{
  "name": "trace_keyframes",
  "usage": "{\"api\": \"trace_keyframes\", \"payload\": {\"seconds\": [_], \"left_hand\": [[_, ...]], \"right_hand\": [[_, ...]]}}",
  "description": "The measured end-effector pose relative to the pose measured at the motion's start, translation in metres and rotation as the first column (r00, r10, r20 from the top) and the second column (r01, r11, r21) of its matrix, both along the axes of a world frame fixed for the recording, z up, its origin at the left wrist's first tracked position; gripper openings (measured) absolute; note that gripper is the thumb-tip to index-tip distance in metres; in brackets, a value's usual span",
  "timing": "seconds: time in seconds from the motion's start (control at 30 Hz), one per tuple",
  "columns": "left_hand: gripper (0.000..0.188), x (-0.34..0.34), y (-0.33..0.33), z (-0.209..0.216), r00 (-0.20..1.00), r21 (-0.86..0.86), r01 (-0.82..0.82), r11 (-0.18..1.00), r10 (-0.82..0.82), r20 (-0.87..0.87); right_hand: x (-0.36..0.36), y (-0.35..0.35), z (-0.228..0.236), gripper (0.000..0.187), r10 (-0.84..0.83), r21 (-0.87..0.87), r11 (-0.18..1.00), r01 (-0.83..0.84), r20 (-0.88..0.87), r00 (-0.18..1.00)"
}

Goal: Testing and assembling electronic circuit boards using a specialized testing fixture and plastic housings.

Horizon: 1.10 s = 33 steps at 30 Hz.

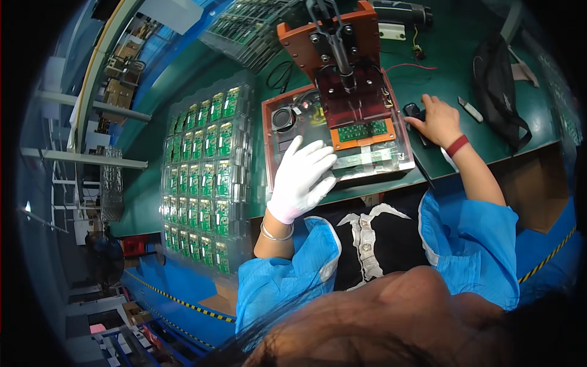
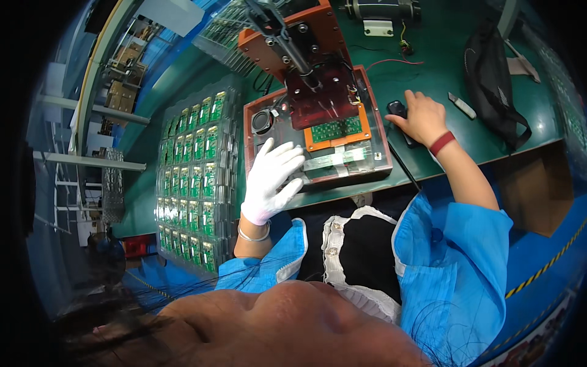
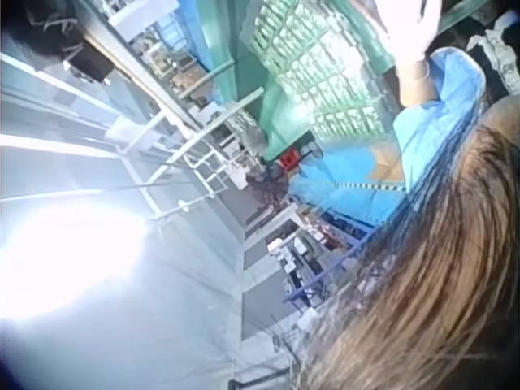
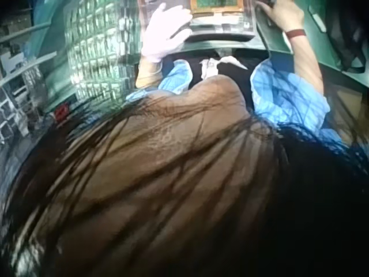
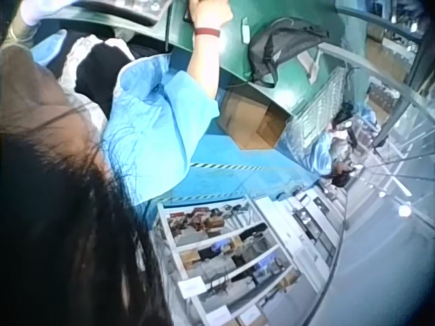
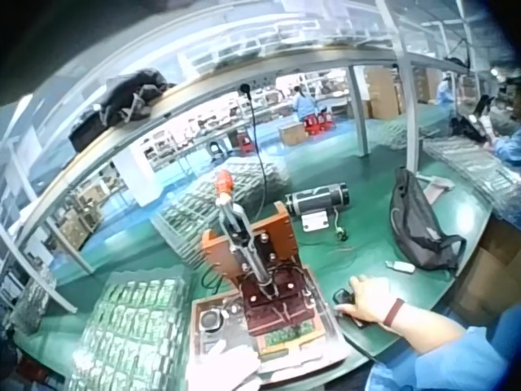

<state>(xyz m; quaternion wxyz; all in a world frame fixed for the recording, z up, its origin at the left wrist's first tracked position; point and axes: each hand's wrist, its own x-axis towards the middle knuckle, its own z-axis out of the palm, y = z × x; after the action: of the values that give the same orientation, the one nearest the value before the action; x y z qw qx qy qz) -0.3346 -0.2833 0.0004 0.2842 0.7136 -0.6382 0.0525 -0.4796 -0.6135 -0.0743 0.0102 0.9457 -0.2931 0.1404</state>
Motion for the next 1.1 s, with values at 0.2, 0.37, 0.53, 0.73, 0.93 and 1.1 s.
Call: {"api": "trace_keyframes", "payload": {"seconds": [0.2, 0.37, 0.53, 0.73, 0.93, 1.1], "left_hand": [[0.039, 0.012, 0.046, -0.016, 0.983, -0.127, -0.158, 0.979, 0.143, -0.120], [0.039, 0.026, 0.054, -0.015, 0.967, -0.219, -0.224, 0.950, 0.188, -0.173], [0.040, 0.035, 0.057, -0.013, 0.971, -0.226, -0.211, 0.951, 0.177, -0.160], [0.039, 0.042, 0.062, -0.009, 0.962, -0.268, -0.255, 0.929, 0.215, -0.170], [0.039, 0.044, 0.063, -0.011, 0.948, -0.288, -0.298, 0.910, 0.246, -0.203], [0.040, 0.043, 0.081, -0.010, 0.920, -0.307, -0.383, 0.871, 0.327, -0.218]], "right_hand": [[-0.074, 0.009, 0.061, 0.020, 0.336, 0.849, 0.417, -0.324, 0.187, 0.923], [-0.145, 0.019, 0.103, 0.021, 0.382, 0.964, 0.112, -0.243, 0.184, 0.906], [-0.163, 0.044, 0.048, 0.021, 0.072, 0.892, 0.377, 0.252, -0.299, 0.952], [-0.147, 0.037, 0.016, 0.025, -0.043, -0.009, 0.999, 0.044, 0.081, 0.996], [-0.041, 0.034, -0.003, 0.035, -0.021, 0.180, 0.983, -0.025, 0.249, 0.968], [-0.001, -0.019, -0.038, 0.038, -0.031, 0.429, 0.901, 0.063, -0.082, 0.996]]}}
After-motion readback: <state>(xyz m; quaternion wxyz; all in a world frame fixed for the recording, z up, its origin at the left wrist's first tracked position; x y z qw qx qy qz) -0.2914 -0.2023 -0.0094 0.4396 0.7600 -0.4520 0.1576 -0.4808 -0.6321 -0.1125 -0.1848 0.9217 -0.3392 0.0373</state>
